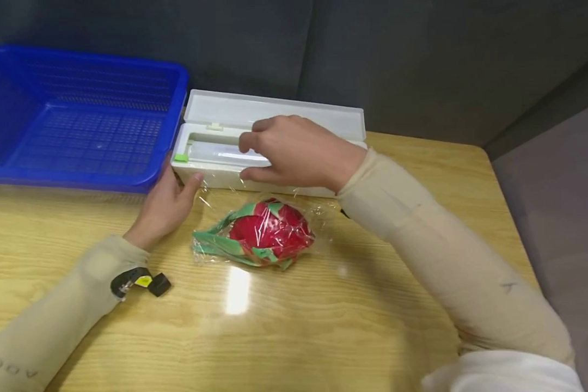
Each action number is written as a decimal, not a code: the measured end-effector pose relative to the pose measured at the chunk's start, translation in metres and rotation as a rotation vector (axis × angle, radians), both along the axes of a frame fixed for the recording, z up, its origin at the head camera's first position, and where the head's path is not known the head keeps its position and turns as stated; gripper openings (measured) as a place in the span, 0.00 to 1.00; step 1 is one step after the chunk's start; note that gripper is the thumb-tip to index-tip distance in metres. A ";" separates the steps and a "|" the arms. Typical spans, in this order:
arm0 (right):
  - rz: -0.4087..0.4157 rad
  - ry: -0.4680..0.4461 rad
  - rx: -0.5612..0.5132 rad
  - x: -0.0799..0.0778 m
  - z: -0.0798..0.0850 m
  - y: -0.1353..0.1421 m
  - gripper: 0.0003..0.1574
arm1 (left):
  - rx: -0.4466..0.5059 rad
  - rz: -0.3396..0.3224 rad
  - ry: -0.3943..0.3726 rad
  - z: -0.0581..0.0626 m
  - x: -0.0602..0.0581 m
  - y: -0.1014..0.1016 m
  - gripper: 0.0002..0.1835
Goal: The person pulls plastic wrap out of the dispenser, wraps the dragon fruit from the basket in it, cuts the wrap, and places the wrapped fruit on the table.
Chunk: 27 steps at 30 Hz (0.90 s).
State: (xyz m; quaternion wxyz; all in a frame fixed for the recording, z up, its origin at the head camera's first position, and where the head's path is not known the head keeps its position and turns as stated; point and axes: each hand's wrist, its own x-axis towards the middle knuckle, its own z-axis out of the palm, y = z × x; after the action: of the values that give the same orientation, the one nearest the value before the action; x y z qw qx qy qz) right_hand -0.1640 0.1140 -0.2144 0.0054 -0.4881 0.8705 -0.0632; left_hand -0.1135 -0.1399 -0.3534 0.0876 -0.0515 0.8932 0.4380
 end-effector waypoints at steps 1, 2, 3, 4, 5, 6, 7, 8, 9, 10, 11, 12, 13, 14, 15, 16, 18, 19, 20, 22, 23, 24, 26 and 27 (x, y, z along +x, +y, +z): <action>0.012 -0.014 0.046 -0.004 0.000 -0.008 0.25 | 0.004 0.002 0.003 0.000 0.001 0.000 0.47; 0.026 -0.024 0.087 -0.008 0.001 -0.016 0.24 | 0.012 0.003 0.005 0.001 0.002 0.001 0.46; 0.034 -0.035 0.129 -0.012 0.001 -0.024 0.24 | 0.022 0.000 0.013 0.001 0.002 0.001 0.44; 0.043 -0.044 0.170 -0.015 0.000 -0.032 0.24 | 0.032 -0.001 0.020 0.000 0.003 0.001 0.43; 0.054 -0.050 0.203 -0.019 0.000 -0.040 0.23 | 0.040 -0.003 0.028 0.000 0.003 0.002 0.41; 0.066 -0.053 0.235 -0.022 -0.001 -0.048 0.23 | 0.047 -0.005 0.034 0.000 0.003 0.002 0.40; 0.077 -0.059 0.258 -0.025 -0.002 -0.055 0.22 | 0.054 -0.009 0.040 0.000 0.003 0.003 0.39; 0.091 -0.064 0.275 -0.027 -0.004 -0.062 0.21 | 0.063 -0.016 0.041 0.000 0.004 0.004 0.38; 0.103 -0.072 0.289 -0.030 -0.005 -0.068 0.21 | 0.064 -0.020 0.044 -0.001 0.004 0.006 0.37; 0.115 -0.081 0.297 -0.032 -0.007 -0.073 0.20 | 0.060 -0.020 0.048 -0.001 0.004 0.007 0.38; 0.126 -0.092 0.302 -0.033 -0.008 -0.078 0.19 | 0.057 -0.019 0.051 -0.001 0.004 0.009 0.39; 0.138 -0.098 0.305 -0.034 -0.010 -0.083 0.18 | 0.049 -0.018 0.057 -0.002 0.004 0.011 0.40; 0.147 -0.105 0.300 -0.035 -0.011 -0.088 0.19 | 0.044 -0.017 0.063 -0.002 0.005 0.012 0.40; 0.156 -0.110 0.294 -0.036 -0.012 -0.092 0.18 | 0.039 -0.015 0.068 -0.002 0.005 0.013 0.40; 0.163 -0.113 0.287 -0.036 -0.012 -0.095 0.18 | 0.032 -0.010 0.077 -0.002 0.005 0.015 0.41; 0.171 -0.110 0.282 -0.037 -0.013 -0.099 0.17 | 0.027 -0.005 0.085 -0.002 0.005 0.016 0.41; 0.184 -0.097 0.279 -0.037 -0.014 -0.105 0.17 | 0.022 -0.004 0.102 -0.002 0.005 0.017 0.41; 0.184 -0.088 0.277 -0.037 -0.014 -0.107 0.16 | 0.023 -0.001 0.111 -0.001 0.005 0.018 0.41; 0.185 -0.077 0.276 -0.037 -0.015 -0.110 0.14 | 0.023 0.001 0.123 -0.001 0.005 0.018 0.40; 0.182 -0.057 0.266 -0.037 -0.017 -0.113 0.13 | 0.020 0.005 0.140 -0.001 0.005 0.018 0.39; 0.178 -0.050 0.256 -0.037 -0.019 -0.115 0.12 | 0.023 0.006 0.146 -0.001 0.004 0.018 0.39; 0.173 -0.045 0.243 -0.038 -0.020 -0.116 0.12 | 0.026 0.008 0.148 -0.001 0.004 0.018 0.38; 0.168 -0.034 0.209 -0.038 -0.022 -0.118 0.13 | 0.027 0.009 0.152 -0.002 0.004 0.017 0.38; 0.164 -0.033 0.195 -0.038 -0.023 -0.118 0.14 | 0.029 0.010 0.150 -0.002 0.004 0.017 0.37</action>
State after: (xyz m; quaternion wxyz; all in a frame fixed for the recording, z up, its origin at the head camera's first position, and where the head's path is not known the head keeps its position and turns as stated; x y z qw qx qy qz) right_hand -0.2024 -0.0044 -0.2376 0.0722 -0.5535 0.8296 0.0141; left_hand -0.1099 -0.1228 -0.3554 0.0190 -0.0215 0.8905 0.4541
